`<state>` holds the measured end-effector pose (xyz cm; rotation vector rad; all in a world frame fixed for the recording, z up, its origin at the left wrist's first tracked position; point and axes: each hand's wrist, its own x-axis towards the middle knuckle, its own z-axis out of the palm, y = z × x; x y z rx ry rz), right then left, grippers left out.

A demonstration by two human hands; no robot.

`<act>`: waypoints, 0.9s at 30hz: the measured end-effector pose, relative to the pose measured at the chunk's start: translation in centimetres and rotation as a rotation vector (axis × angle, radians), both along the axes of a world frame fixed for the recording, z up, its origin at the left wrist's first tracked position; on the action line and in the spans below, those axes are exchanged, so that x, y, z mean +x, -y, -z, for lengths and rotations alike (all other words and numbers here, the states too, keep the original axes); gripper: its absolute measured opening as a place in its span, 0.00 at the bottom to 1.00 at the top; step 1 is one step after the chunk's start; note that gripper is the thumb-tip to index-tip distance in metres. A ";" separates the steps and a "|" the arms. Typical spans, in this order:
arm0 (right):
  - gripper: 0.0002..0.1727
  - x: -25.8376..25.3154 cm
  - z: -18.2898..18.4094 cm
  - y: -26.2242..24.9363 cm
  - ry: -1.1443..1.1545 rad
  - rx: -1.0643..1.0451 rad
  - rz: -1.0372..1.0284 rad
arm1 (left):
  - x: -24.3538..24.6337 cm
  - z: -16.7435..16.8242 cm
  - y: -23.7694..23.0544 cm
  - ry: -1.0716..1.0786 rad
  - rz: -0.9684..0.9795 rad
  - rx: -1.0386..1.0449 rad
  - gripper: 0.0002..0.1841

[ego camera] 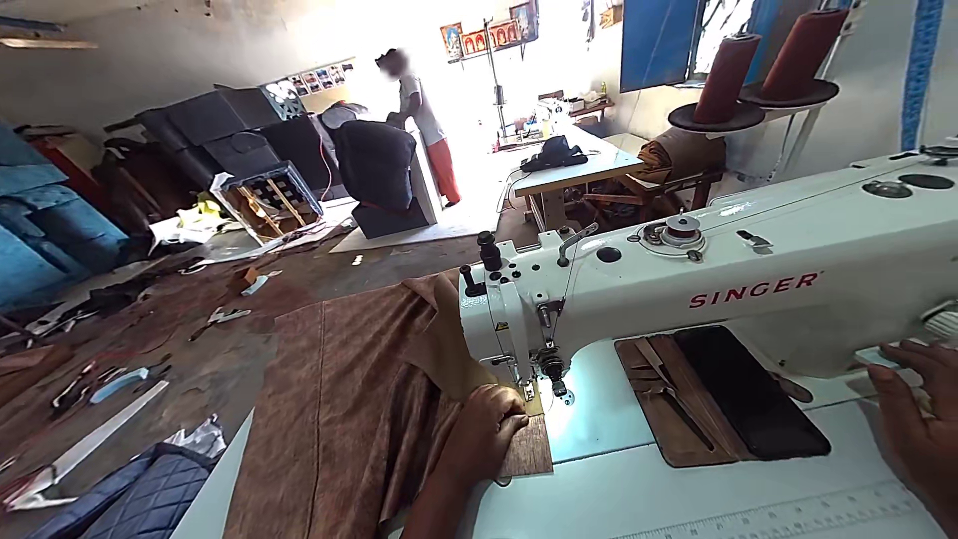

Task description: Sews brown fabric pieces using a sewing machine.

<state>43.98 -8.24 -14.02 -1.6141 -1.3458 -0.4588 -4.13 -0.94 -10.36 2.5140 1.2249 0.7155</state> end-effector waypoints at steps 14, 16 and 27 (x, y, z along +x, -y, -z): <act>0.34 0.0 -0.4 1.6 0.060 -0.214 0.046 | 0.4 -0.2 -1.9 -0.022 -0.114 -0.030 0.12; 0.33 0.1 -0.2 1.7 0.072 -0.212 0.040 | 0.3 -0.3 -1.6 -0.033 -0.094 -0.009 0.12; 0.32 0.4 -0.5 2.0 0.078 -0.270 -0.001 | -0.2 0.1 -0.9 0.011 0.012 0.057 0.12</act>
